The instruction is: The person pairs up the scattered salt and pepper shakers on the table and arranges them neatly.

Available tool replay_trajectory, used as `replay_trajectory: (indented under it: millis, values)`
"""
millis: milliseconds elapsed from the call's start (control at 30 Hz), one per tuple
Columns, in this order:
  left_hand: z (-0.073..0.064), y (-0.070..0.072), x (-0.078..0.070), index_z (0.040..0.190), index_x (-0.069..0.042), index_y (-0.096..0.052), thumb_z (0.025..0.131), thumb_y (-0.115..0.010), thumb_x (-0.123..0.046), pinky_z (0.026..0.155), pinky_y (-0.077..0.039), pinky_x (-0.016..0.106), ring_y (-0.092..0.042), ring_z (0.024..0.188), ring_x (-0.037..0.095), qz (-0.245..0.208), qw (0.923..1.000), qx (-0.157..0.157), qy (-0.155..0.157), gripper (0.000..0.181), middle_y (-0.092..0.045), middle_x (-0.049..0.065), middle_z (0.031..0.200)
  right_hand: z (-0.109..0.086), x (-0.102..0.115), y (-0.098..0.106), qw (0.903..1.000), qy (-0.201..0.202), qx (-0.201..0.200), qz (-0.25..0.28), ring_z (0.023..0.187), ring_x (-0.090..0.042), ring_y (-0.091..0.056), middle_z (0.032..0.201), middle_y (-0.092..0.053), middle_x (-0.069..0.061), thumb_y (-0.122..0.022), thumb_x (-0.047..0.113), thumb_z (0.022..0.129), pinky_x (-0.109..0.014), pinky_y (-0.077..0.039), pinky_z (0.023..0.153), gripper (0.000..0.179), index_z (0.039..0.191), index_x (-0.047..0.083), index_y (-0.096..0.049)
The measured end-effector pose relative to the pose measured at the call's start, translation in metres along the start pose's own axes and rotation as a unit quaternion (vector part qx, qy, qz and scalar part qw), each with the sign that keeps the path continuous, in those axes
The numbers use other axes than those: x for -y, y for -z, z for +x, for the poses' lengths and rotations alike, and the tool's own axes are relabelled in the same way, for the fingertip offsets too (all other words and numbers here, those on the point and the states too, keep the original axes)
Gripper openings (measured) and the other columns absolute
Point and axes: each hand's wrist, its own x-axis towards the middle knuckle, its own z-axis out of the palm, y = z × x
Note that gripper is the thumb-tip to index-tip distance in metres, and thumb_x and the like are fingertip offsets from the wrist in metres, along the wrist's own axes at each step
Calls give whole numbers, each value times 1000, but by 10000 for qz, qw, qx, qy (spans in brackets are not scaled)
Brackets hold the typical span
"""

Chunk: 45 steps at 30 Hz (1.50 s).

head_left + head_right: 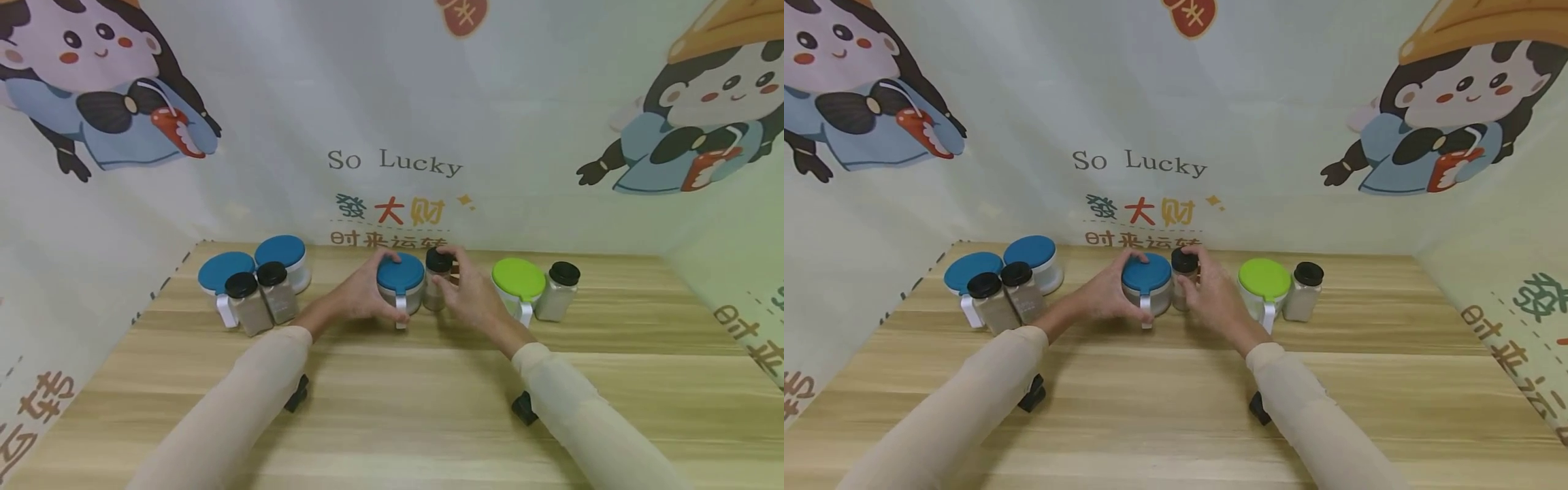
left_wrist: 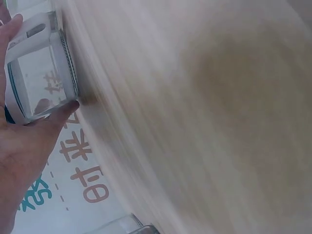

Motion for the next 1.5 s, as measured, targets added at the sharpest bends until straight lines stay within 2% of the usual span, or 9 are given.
replay_trajectory:
  millis: [400, 533, 633, 767, 833, 1100, 1267, 1400, 1500]
  values:
    - [6, -2, -1, 141, -15, -30, 69, -95, -19, 106, -42, 51, -48, 129, 39, 65, 9997, 239, 2, 97, -41, 25, 145, -1, -10, 6, 9958, 584, 83, -703, 107, -33, -66, 124, -63, -26, -70, 1, 95, -43, -56, 89, 52, 140, 0, -44]
    - [2, -2, -4, 142, -16, -29, 69, -94, -18, 106, -41, 54, -45, 130, 40, 198, 9996, 181, 37, 98, -37, 24, 145, -2, -6, 9, 9951, 540, 290, -783, 110, -36, -63, 138, -54, -25, -71, 4, 95, -46, -54, 91, 67, 150, 7, -33]
    - [-9, 1, -10, 143, -17, -27, 69, -95, -20, 108, -37, 57, -39, 134, 39, 221, 9997, -114, 48, 100, -29, 21, 148, -6, 4, 12, 9953, 411, 335, -804, 129, -36, -50, 152, -40, -22, -72, 7, 93, -50, -43, 106, 80, 156, 12, -24]
    - [-25, 12, -26, 145, -14, -27, 75, -92, -23, 112, -28, 61, -27, 143, 36, 113, 9980, -625, -54, 96, -25, 16, 152, -15, 20, 21, 9955, 442, 37, -833, 146, -31, -26, 158, -32, -16, -69, 10, 94, -52, -29, 115, 69, 152, 8, -32]
    - [-32, 18, -34, 145, -11, -29, 80, -88, -21, 115, -23, 61, -23, 147, 32, -62, 9967, -782, -193, 88, -29, 15, 154, -18, 26, 24, 9943, 585, -127, -881, 145, -30, -27, 156, -36, -14, -67, 11, 96, -52, -31, 114, 58, 147, 6, -40]
    - [-40, 34, -69, 140, -2, -47, 100, -66, -10, 107, -41, 54, -50, 131, 33, -1264, 9839, -1067, -676, 45, -54, 18, 137, -5, 46, 23, 9817, 1476, -316, -1165, 130, -28, -47, 136, -60, -9, -64, 8, 98, -49, -43, 104, 36, 134, 6, -61]
    - [-47, 47, -84, 147, -4, -41, 102, -63, -10, 104, -46, 47, -51, 131, 28, -1296, 9810, -1237, -748, 50, -53, 18, 140, 5, 64, 17, 9816, 1466, -198, -1203, 123, -24, -51, 131, -63, -7, -64, 12, 98, -47, -48, 96, 33, 131, 10, -65]
    - [-58, 68, -90, 156, -8, -26, 104, -60, -9, 106, -43, 45, -45, 137, 29, -1463, 9770, -1349, -769, 62, -47, 17, 148, 13, 77, 9, 9807, 1544, 23, -1200, 125, -23, -51, 130, -64, -6, -64, 12, 98, -44, -43, 103, 33, 130, 9, -65]
    - [-65, 89, -93, 156, -8, -28, 104, -60, -11, 107, -42, 43, -44, 139, 28, -1338, 9752, -1555, -836, 61, -47, 16, 149, 18, 89, -1, 9806, 1579, 263, -1134, 128, -23, -51, 131, -64, -4, -63, 11, 99, -42, -41, 107, 32, 131, 8, -65]
